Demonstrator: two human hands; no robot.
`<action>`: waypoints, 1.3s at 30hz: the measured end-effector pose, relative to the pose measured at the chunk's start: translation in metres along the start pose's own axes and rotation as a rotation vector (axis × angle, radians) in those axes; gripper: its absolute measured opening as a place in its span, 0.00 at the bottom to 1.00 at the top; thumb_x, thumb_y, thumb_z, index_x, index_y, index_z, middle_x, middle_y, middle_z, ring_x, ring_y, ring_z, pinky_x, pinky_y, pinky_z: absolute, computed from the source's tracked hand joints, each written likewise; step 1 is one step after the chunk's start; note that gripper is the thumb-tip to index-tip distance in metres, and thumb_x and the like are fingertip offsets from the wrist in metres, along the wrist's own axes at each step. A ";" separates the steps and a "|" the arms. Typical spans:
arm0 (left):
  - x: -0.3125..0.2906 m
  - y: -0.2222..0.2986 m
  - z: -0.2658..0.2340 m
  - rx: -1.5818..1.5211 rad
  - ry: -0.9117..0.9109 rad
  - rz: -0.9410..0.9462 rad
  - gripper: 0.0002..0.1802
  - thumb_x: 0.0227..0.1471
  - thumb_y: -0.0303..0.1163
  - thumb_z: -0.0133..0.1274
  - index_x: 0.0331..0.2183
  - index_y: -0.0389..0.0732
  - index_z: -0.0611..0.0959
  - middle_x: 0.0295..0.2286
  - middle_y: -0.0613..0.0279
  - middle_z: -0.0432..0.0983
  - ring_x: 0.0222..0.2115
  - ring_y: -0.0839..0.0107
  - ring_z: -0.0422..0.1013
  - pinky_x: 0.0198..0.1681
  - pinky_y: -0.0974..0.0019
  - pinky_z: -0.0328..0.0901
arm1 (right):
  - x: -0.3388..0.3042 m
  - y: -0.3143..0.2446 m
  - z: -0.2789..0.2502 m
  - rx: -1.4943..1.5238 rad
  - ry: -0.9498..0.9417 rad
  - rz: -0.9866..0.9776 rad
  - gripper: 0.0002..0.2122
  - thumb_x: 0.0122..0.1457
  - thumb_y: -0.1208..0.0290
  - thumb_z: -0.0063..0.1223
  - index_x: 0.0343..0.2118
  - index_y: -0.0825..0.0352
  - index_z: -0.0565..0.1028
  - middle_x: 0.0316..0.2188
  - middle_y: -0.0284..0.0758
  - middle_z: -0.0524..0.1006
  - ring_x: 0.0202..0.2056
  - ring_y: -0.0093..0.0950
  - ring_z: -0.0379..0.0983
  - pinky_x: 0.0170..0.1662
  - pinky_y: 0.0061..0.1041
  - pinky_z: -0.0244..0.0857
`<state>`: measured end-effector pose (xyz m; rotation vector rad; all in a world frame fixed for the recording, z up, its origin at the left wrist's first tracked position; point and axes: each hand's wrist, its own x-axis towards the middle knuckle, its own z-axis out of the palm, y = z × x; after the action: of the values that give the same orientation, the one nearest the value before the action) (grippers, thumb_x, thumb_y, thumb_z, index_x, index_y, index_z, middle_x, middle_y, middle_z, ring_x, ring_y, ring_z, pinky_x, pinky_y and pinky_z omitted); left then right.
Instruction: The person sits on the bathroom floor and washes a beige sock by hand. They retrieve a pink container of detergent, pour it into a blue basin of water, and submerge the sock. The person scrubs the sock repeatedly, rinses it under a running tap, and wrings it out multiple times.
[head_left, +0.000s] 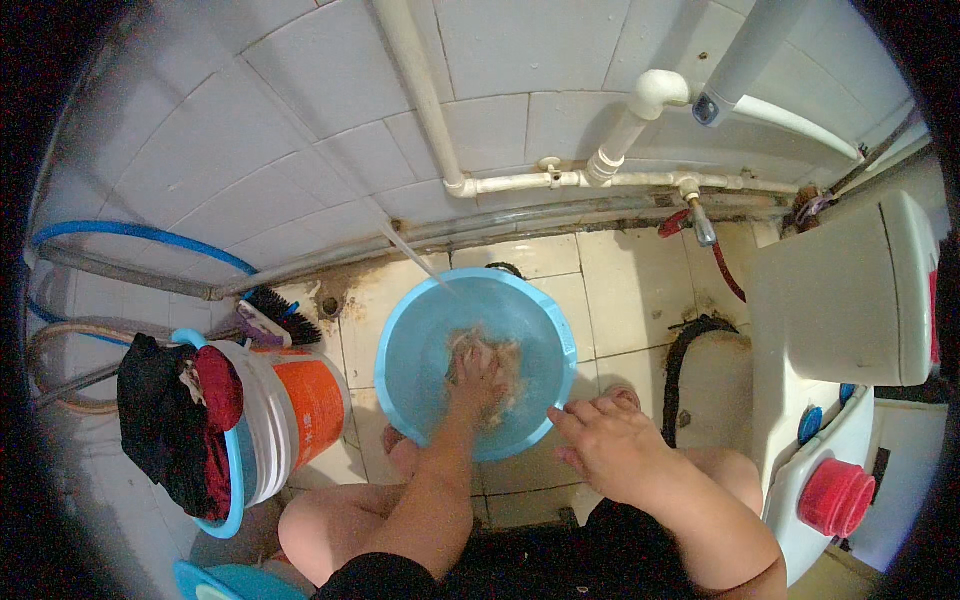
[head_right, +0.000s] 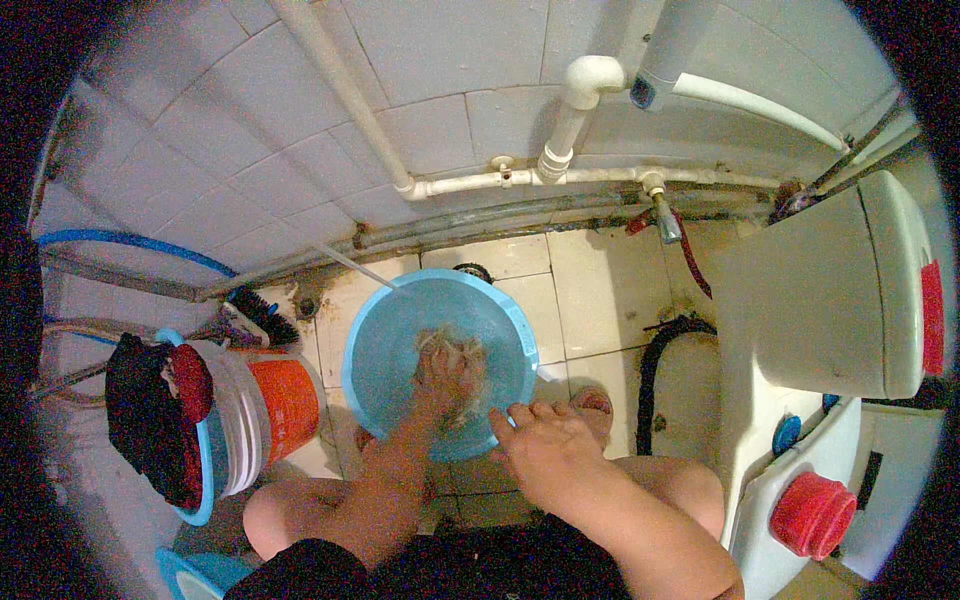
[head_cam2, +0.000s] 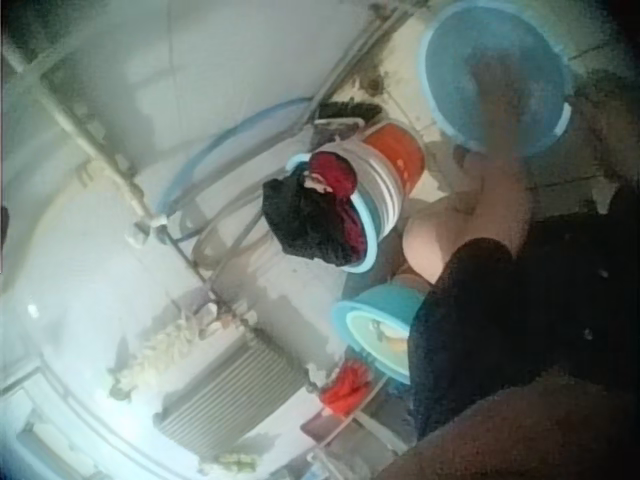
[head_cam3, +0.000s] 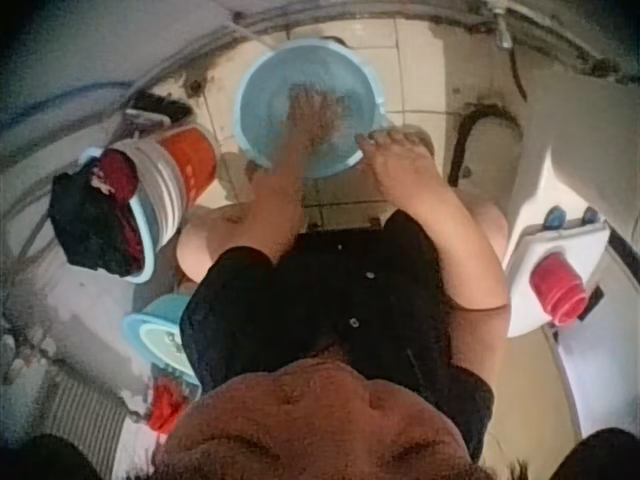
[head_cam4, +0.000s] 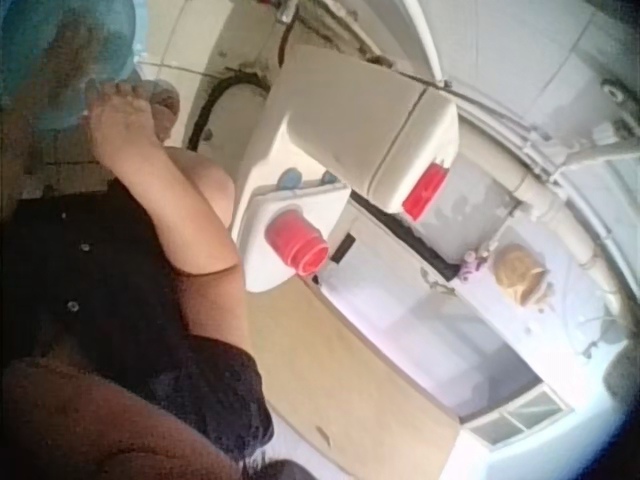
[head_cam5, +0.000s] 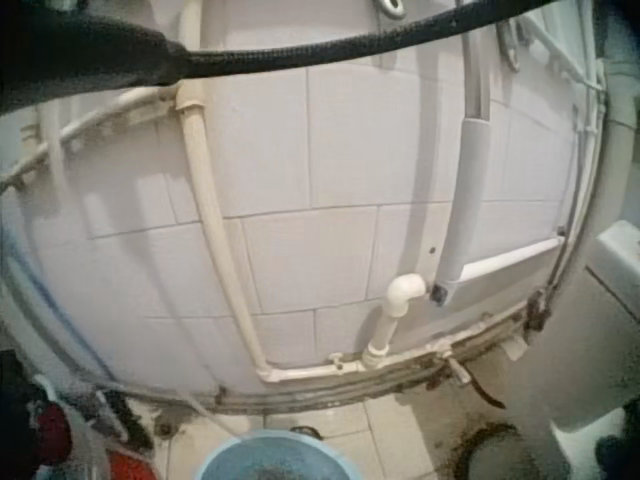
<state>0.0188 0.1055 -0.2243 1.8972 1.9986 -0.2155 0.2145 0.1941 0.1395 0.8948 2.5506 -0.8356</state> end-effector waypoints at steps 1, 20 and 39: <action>-0.001 0.000 -0.001 -0.018 -0.024 -0.020 0.34 0.50 0.50 0.42 0.56 0.51 0.55 0.58 0.51 0.40 0.57 0.42 0.41 0.52 0.37 0.48 | 0.000 0.001 -0.001 0.001 -0.008 -0.004 0.20 0.53 0.64 0.48 0.49 0.68 0.66 0.41 0.40 0.70 0.43 0.38 0.67 0.48 0.36 0.60; -0.011 -0.025 -0.097 -0.377 0.213 -0.248 0.22 0.49 0.47 0.47 0.41 0.43 0.73 0.34 0.51 0.72 0.37 0.57 0.68 0.45 0.53 0.58 | -0.004 -0.016 0.008 -0.035 0.096 -0.100 0.20 0.52 0.61 0.48 0.45 0.67 0.67 0.37 0.41 0.71 0.40 0.37 0.69 0.44 0.35 0.64; 0.005 -0.091 0.010 -0.442 -0.183 -0.223 0.25 0.53 0.47 0.42 0.49 0.44 0.70 0.44 0.51 0.69 0.44 0.57 0.67 0.48 0.56 0.59 | -0.001 -0.008 0.006 -0.017 0.058 -0.079 0.21 0.53 0.61 0.48 0.48 0.65 0.66 0.41 0.39 0.70 0.43 0.37 0.67 0.46 0.36 0.62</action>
<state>-0.0696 0.0994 -0.2480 1.3374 1.9362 -0.0013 0.2111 0.1849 0.1383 0.8295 2.6544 -0.8211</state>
